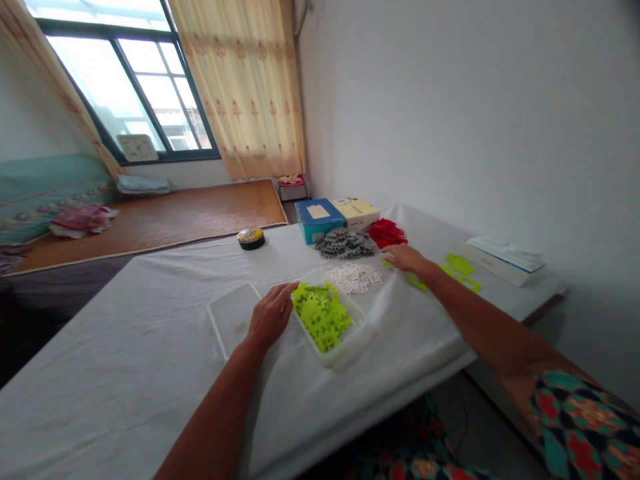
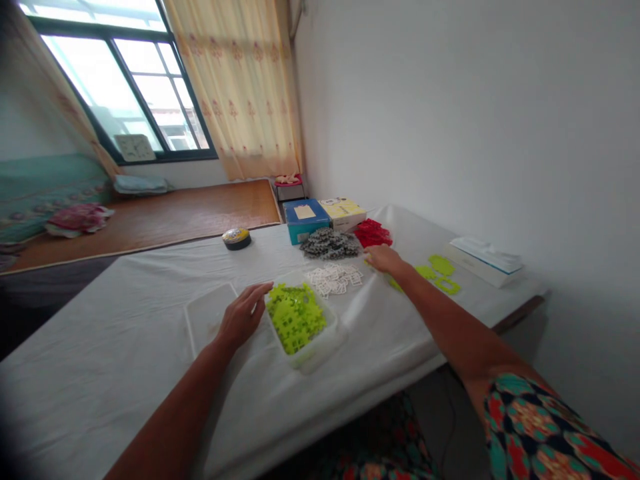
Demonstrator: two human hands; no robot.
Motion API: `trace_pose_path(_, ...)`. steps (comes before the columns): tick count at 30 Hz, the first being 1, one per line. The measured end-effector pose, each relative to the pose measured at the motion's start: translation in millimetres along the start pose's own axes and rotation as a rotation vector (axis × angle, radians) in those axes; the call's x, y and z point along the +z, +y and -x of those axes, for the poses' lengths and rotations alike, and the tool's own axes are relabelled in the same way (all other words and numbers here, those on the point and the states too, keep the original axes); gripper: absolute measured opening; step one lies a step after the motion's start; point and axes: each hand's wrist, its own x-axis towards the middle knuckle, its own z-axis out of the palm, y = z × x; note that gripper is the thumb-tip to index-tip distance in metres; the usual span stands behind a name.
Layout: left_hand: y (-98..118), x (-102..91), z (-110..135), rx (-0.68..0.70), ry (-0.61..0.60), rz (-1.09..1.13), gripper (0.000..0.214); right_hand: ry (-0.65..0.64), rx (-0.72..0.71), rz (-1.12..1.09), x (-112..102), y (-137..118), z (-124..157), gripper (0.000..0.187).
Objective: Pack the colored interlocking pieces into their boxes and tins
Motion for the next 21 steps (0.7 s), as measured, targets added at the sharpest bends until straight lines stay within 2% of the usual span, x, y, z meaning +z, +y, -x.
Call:
trace_pose_path(3,-0.1,-0.2,0.0,0.001,0.005,-0.009,0.037,0.005,0.087,0.114,30.7,34.9,3.4,0.034)
trace_pose_path(6,-2.0,0.4,0.8,0.014,0.014,-0.009,0.037,0.031,0.042,0.157,46.1,41.2,4.0,0.034)
trace_pose_path(9,-6.0,2.0,2.3,0.016,0.012,0.008,0.038,0.101,0.014,0.142,35.5,50.0,1.2,0.038)
trace_pose_path(12,-9.9,3.6,3.6,0.013,0.003,0.010,0.038,0.176,0.097,0.069,11.6,77.9,6.7,0.054)
trace_pose_path(14,-11.2,4.3,3.9,0.017,-0.001,0.007,0.038,0.071,0.147,-0.009,-0.6,100.9,16.8,0.061)
trace_pose_path(17,-11.0,4.5,3.3,0.026,-0.001,0.009,0.038,-0.122,0.128,-0.056,-4.8,124.7,34.9,0.074)
trace_pose_path(21,-8.8,3.9,1.8,0.031,0.013,0.013,0.038,-0.148,0.110,-0.057,8.1,128.2,51.0,0.109)
